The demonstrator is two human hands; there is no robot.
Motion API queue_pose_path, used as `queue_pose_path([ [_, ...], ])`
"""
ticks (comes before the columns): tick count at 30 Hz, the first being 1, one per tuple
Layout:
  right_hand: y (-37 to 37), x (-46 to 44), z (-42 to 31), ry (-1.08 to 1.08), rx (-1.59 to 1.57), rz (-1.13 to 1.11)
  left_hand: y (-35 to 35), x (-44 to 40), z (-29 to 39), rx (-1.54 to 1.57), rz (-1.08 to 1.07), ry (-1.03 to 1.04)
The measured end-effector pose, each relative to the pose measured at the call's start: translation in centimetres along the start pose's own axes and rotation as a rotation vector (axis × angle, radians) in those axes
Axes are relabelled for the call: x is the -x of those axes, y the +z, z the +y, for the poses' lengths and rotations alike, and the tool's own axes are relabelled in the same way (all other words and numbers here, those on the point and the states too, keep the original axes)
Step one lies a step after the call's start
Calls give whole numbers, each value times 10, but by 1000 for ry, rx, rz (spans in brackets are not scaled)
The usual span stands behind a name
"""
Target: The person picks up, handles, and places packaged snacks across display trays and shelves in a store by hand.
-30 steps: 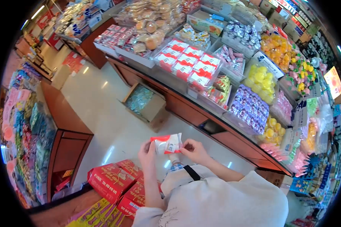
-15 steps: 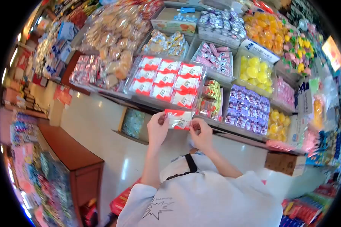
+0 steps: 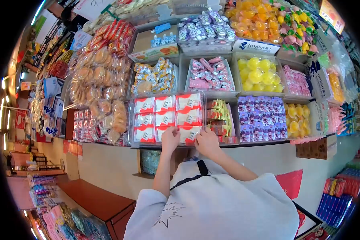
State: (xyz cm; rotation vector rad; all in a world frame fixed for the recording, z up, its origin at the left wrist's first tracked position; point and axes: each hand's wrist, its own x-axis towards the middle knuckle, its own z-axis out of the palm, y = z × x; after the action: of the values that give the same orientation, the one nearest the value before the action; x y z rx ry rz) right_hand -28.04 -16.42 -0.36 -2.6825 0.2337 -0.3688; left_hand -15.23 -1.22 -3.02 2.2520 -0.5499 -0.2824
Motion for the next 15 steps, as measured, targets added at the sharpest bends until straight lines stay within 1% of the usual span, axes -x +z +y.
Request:
queue_pose_path([
  [2, -2, -4, -5, 66, 74, -110, -4, -4, -3, -10, -18, 23],
  [4, 1, -5, -9, 87, 108, -121, -10, -3, -1, -2, -105, 0],
  [5, 2, -5, -12, 100, 122, -136, -15, -4, 6, 43, -169, -48],
  [8, -4, -7, -27, 147, 192, -126, -18, -6, -4, -22, -219, 39],
  [10, -2, -8, -34, 219, 214, -160, -13, -8, -14, 35, -189, 46],
  [11, 0, -9, -38, 231, 239, -157, -7, -9, -22, 48, -203, 5],
  [13, 5, -7, -44, 267, 285, -143, -13, -9, -17, 19, -158, 144],
  [15, 3, -11, -53, 277, 345, -85, -12, -9, -18, 20, -163, 113],
])
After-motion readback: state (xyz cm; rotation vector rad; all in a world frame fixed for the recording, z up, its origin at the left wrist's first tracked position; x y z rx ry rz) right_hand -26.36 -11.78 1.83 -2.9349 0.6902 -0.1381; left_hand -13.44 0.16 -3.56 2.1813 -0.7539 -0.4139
